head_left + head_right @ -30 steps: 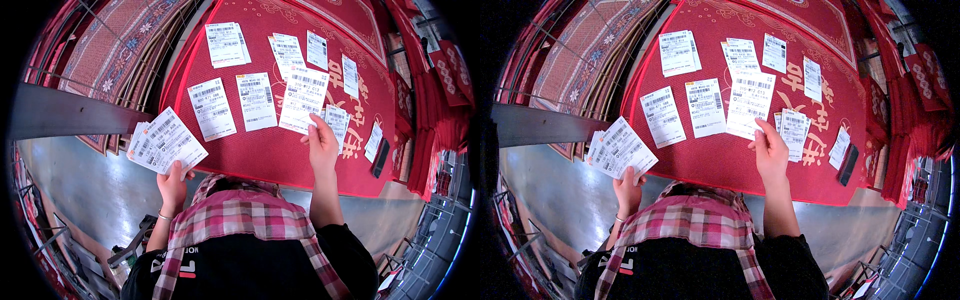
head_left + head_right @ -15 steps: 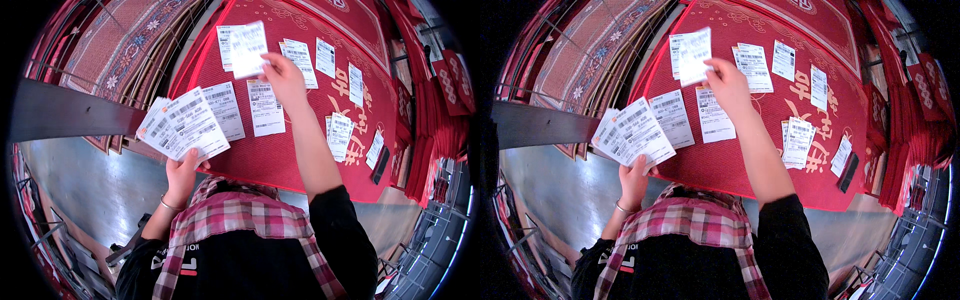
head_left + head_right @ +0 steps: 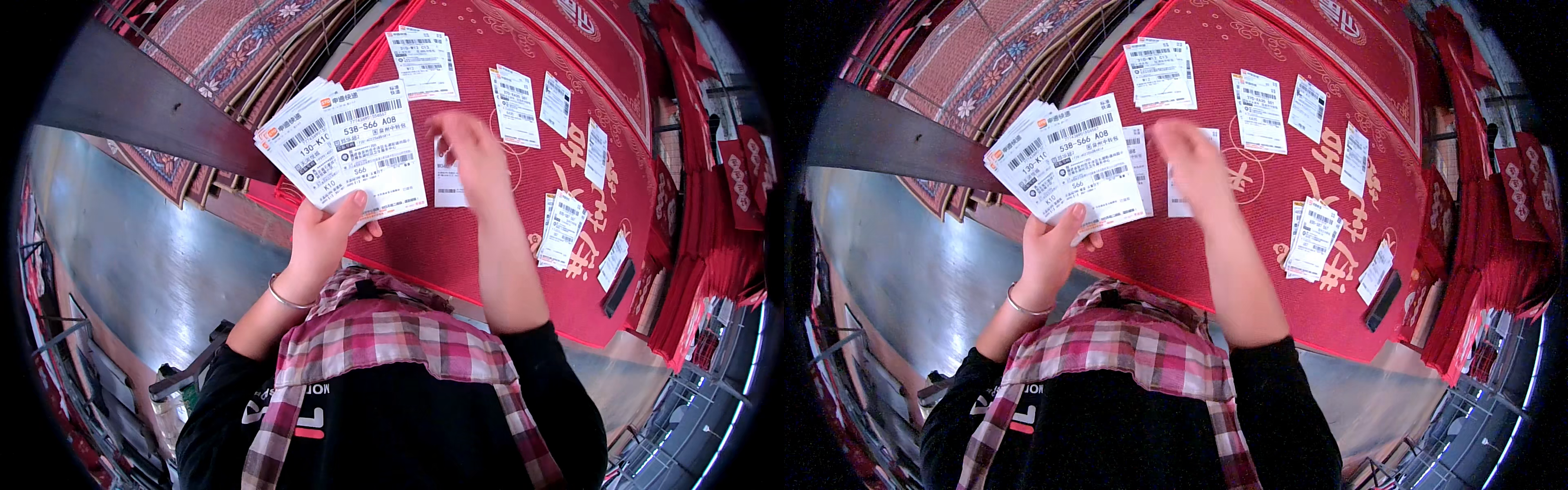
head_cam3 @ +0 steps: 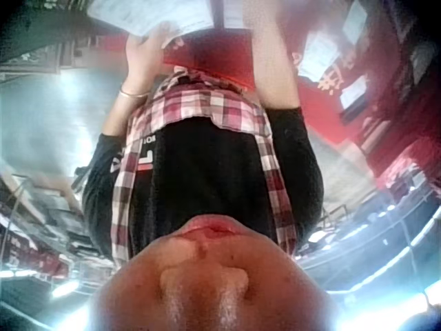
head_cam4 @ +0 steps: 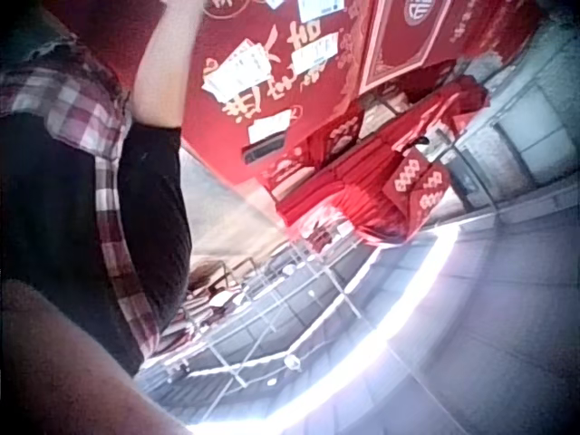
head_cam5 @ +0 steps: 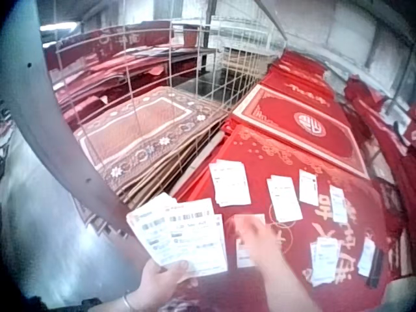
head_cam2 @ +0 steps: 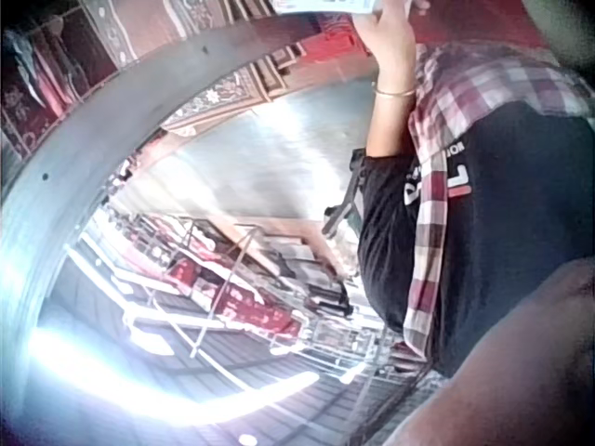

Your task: The person holds several shipping labels, places some onto stacks of red mats on a table, and then sorts through the remaining labels by hand.

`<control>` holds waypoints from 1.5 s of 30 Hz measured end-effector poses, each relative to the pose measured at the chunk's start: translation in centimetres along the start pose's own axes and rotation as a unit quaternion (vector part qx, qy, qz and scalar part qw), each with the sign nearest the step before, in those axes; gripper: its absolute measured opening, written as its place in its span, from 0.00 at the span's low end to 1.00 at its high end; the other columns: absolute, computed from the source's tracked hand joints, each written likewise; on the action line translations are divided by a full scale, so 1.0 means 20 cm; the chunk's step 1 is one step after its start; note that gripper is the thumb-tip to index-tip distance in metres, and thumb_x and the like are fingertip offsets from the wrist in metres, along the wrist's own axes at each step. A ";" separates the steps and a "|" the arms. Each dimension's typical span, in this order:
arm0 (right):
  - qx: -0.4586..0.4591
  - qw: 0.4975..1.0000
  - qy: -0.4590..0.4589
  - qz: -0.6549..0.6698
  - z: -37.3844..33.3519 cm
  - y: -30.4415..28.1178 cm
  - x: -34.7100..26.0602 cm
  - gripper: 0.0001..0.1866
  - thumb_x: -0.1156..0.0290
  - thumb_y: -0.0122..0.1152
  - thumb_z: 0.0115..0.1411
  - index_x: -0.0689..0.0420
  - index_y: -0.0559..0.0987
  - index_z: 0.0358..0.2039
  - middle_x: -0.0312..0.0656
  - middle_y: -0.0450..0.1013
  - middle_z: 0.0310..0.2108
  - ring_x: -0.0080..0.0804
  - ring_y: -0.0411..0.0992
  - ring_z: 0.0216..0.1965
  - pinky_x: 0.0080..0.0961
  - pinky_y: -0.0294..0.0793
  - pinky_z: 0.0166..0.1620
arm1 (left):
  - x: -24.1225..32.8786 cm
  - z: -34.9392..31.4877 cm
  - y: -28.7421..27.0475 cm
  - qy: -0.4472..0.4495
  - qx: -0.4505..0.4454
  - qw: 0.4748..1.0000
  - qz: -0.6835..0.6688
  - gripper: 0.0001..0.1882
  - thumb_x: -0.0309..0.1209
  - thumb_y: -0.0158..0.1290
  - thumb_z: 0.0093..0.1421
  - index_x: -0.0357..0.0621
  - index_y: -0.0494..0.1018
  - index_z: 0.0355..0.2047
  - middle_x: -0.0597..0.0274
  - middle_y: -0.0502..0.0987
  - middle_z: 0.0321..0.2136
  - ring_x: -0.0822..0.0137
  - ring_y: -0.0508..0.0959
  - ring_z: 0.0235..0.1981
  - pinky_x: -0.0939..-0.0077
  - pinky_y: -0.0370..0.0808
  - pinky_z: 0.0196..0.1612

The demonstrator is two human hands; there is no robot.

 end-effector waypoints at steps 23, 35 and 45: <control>-0.025 0.984 -0.092 -0.152 -0.57 -0.21 0.02 0.12 0.67 0.61 0.46 0.60 0.70 0.24 0.40 0.69 0.23 0.26 0.68 0.26 0.21 0.67 0.30 | -0.06 -0.16 0.25 -0.028 -0.109 0.992 0.050 0.09 0.23 0.46 0.55 0.32 0.67 0.36 0.58 0.73 0.25 0.72 0.73 0.20 0.83 0.71 0.22; -0.013 0.996 -0.075 -0.040 -0.62 -0.24 0.11 0.10 0.68 0.55 0.52 0.62 0.69 0.27 0.43 0.68 0.24 0.29 0.68 0.25 0.23 0.66 0.30 | -0.09 -0.21 0.28 -0.037 -0.093 0.995 0.015 0.09 0.22 0.44 0.55 0.31 0.65 0.37 0.55 0.73 0.27 0.69 0.73 0.20 0.80 0.71 0.21; -0.002 0.996 -0.071 -0.052 -0.63 -0.26 0.14 0.12 0.67 0.57 0.51 0.63 0.71 0.28 0.47 0.71 0.26 0.33 0.71 0.28 0.25 0.68 0.31 | -0.12 -0.21 0.30 -0.025 -0.106 0.993 0.043 0.10 0.24 0.45 0.55 0.33 0.66 0.37 0.57 0.73 0.27 0.70 0.73 0.20 0.82 0.70 0.20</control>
Point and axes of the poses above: each hand's wrist, its own z-axis towards the middle knuckle, its own y-axis out of the palm, x = y × z, the point moved 1 cm from there along z, towards the middle knuckle
